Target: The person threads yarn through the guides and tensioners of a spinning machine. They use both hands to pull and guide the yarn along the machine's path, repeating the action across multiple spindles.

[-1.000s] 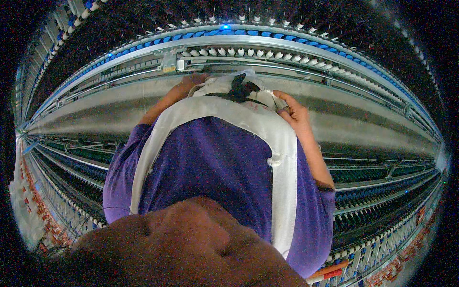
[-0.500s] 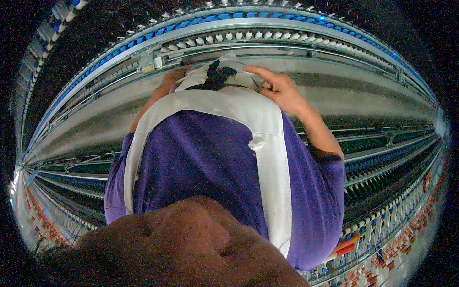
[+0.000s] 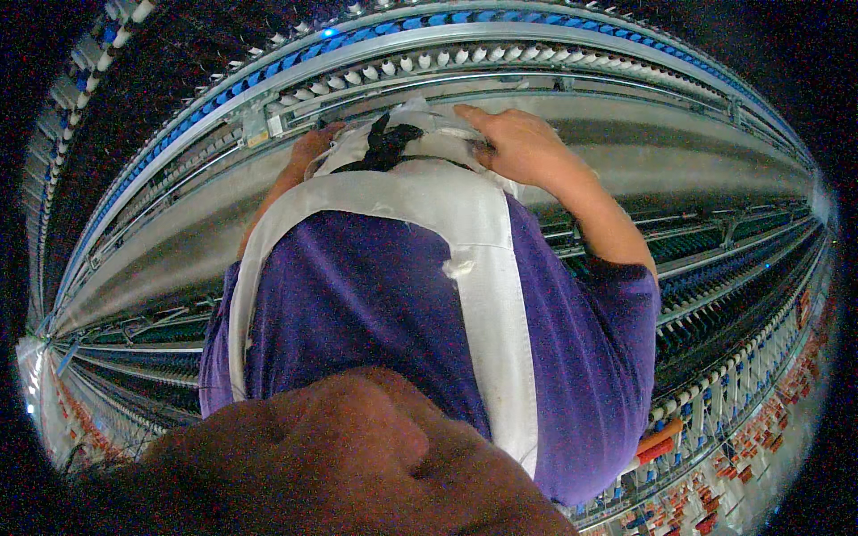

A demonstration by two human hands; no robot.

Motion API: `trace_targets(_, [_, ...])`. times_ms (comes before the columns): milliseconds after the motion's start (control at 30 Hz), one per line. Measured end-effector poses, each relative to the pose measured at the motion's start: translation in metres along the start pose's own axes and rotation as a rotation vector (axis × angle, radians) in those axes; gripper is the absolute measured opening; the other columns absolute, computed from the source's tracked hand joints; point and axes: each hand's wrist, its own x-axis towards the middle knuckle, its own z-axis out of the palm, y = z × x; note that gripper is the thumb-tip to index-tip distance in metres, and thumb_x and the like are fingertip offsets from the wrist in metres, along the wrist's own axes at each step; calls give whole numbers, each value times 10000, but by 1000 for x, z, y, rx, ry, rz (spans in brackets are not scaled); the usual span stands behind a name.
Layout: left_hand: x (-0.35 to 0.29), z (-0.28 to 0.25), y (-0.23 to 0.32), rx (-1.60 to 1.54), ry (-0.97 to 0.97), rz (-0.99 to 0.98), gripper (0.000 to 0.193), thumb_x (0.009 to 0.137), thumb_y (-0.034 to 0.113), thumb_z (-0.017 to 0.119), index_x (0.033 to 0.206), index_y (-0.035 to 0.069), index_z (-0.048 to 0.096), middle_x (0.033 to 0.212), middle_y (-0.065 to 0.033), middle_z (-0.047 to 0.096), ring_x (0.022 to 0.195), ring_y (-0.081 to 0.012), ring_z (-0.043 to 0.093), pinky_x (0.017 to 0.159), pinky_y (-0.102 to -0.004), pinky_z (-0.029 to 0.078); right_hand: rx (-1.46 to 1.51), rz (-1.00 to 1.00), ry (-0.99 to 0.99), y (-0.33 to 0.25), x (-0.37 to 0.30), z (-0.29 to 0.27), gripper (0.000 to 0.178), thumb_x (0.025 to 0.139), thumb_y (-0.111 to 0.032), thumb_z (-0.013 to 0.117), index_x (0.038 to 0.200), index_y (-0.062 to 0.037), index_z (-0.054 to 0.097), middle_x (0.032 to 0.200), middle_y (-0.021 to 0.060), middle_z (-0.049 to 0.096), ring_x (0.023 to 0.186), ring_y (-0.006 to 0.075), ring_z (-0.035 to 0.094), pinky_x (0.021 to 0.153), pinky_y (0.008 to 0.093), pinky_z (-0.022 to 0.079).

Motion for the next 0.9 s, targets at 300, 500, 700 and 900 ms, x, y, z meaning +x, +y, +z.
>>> trace_targets(300, [-12,-15,12,-215,317,171,367,915,384,597,1245,223,596,904,-144,707,817,-360,684,696,-490,534,131,130,128,18,14,52,598,876,-199,635,1443,-173,446,847,214,673,796,394,636,769,443,504])
trace_targets(500, [-19,-104,15,-638,623,334,293,877,391,673,948,110,711,735,-113,672,643,-268,642,593,-377,489,738,263,88,61,19,15,471,970,-348,595,1385,-133,535,837,13,611,682,100,524,656,281,472])
trace_targets(700, [7,-143,56,-1490,302,180,363,911,465,651,962,114,730,591,77,408,523,-28,335,472,-220,241,185,-422,504,28,137,48,747,786,-313,779,1414,-73,453,1228,207,609,1109,336,599,903,429,475])
trace_targets(900, [15,-155,52,-820,731,-1,481,862,490,697,1080,61,715,932,-82,643,687,-155,627,635,-270,506,217,-26,-136,29,136,16,592,734,-332,788,1186,-28,555,1034,221,673,978,356,655,837,443,504])
